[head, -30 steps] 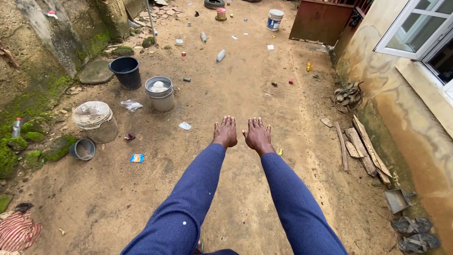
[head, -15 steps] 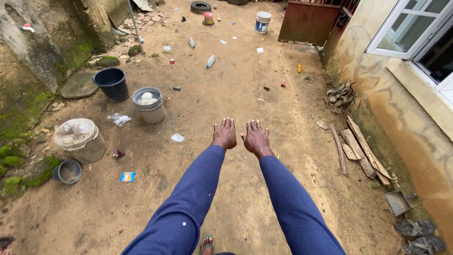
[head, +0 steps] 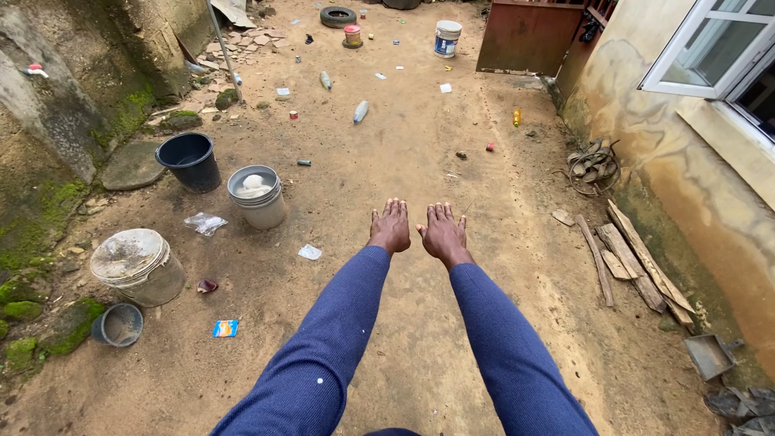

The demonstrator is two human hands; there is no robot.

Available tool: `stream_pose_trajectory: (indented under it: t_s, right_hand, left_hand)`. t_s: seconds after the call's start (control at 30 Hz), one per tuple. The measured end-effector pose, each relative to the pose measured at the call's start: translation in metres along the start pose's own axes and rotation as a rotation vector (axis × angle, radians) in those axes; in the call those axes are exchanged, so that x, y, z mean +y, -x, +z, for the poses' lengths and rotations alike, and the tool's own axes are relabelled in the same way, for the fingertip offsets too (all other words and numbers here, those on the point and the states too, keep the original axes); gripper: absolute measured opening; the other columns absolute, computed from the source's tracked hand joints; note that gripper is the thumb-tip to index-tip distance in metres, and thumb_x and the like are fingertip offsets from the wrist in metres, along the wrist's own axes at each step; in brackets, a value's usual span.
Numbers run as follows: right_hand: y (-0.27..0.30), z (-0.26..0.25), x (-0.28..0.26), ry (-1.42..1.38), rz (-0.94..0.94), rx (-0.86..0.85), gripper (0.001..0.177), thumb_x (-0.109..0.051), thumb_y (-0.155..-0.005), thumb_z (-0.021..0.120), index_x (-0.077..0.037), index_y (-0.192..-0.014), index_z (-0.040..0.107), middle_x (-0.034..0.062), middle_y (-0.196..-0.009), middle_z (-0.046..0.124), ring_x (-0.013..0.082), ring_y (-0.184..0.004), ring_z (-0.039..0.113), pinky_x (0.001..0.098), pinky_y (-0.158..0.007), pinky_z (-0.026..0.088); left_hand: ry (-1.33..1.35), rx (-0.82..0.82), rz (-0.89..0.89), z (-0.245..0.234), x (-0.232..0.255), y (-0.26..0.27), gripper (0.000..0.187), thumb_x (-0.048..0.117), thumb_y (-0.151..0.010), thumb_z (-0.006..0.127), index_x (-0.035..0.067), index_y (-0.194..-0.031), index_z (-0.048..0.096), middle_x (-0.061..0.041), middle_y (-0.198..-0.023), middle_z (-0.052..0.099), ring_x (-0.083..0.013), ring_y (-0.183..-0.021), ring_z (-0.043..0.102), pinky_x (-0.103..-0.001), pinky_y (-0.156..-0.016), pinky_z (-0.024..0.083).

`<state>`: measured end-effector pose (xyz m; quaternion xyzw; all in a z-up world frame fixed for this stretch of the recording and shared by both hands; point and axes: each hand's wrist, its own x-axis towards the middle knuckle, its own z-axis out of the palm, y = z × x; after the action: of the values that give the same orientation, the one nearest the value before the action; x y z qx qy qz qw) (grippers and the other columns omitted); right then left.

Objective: The recorder is seen inspecting a plastic bag and placing it into a black bag.

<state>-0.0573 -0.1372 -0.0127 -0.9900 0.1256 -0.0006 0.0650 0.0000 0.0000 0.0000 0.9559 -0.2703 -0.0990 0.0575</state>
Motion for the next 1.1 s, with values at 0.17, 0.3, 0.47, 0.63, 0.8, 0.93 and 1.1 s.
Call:
stream_pose_trajectory:
  t_s: [0.17, 0.3, 0.47, 0.63, 0.8, 0.93, 1.1]
  right_hand:
    - [-0.023, 0.006, -0.003, 0.002, -0.009, -0.014, 0.071, -0.05, -0.104, 0.041, -0.009, -0.161, 0.026, 0.0103, -0.17, 0.021, 0.0291, -0.158, 0.014, 0.0629, -0.124, 0.015]
    - [-0.042, 0.008, -0.001, -0.001, -0.024, -0.033, 0.072, -0.051, -0.104, 0.042, -0.009, -0.161, 0.026, 0.0104, -0.17, 0.021, 0.0286, -0.158, 0.015, 0.0631, -0.123, 0.016]
    - [-0.078, 0.009, 0.01, -0.003, -0.056, -0.023, 0.072, -0.05, -0.104, 0.043, -0.009, -0.161, 0.027, 0.0109, -0.17, 0.022, 0.0292, -0.158, 0.015, 0.0628, -0.123, 0.017]
    - [-0.126, 0.006, 0.034, -0.022, -0.104, -0.007, 0.071, -0.049, -0.104, 0.045, -0.008, -0.16, 0.028, 0.0119, -0.17, 0.023, 0.0299, -0.158, 0.016, 0.0632, -0.123, 0.017]
    - [-0.163, -0.005, 0.054, -0.024, -0.129, -0.008, 0.071, -0.048, -0.104, 0.044, -0.009, -0.16, 0.028, 0.0112, -0.17, 0.023, 0.0295, -0.158, 0.016, 0.0635, -0.123, 0.016]
    - [-0.184, -0.014, 0.074, 0.002, -0.161, -0.014, 0.071, -0.049, -0.105, 0.043, -0.008, -0.16, 0.027, 0.0121, -0.17, 0.022, 0.0304, -0.158, 0.015, 0.0636, -0.123, 0.016]
    - [-0.203, -0.021, 0.086, -0.003, -0.151, -0.03, 0.071, -0.049, -0.105, 0.043, -0.009, -0.161, 0.026, 0.0105, -0.17, 0.022, 0.0296, -0.159, 0.015, 0.0627, -0.124, 0.016]
  left_hand:
    - [0.026, 0.002, -0.011, 0.01, -0.012, -0.029, 0.077, 0.023, -0.1, 0.049, 0.004, -0.164, 0.011, -0.014, -0.173, 0.01, -0.0272, -0.16, 0.009, -0.056, -0.127, 0.015]
    - [0.027, -0.01, -0.029, 0.009, -0.014, -0.047, 0.076, 0.025, -0.101, 0.048, 0.004, -0.163, 0.011, -0.014, -0.173, 0.009, -0.0274, -0.16, 0.009, -0.056, -0.127, 0.014]
    - [0.044, 0.004, -0.056, 0.011, -0.016, -0.083, 0.077, 0.024, -0.1, 0.049, 0.004, -0.163, 0.011, -0.014, -0.173, 0.009, -0.0274, -0.16, 0.009, -0.055, -0.127, 0.015]
    - [0.061, 0.017, -0.099, -0.004, -0.007, -0.122, 0.076, 0.025, -0.1, 0.049, 0.004, -0.164, 0.012, -0.014, -0.173, 0.01, -0.0272, -0.16, 0.009, -0.056, -0.127, 0.015]
    - [0.034, 0.044, -0.13, -0.006, 0.002, -0.166, 0.079, 0.018, -0.097, 0.051, 0.004, -0.164, 0.011, -0.013, -0.173, 0.009, -0.0267, -0.16, 0.008, -0.055, -0.126, 0.015]
    - [0.115, 0.049, -0.155, -0.022, 0.02, -0.18, 0.076, 0.025, -0.1, 0.049, 0.004, -0.163, 0.011, -0.013, -0.173, 0.009, -0.026, -0.16, 0.008, -0.056, -0.127, 0.015]
    - [0.077, 0.016, -0.163, -0.025, 0.028, -0.202, 0.077, 0.016, -0.098, 0.048, 0.005, -0.164, 0.01, -0.013, -0.173, 0.008, -0.026, -0.16, 0.008, -0.055, -0.128, 0.014]
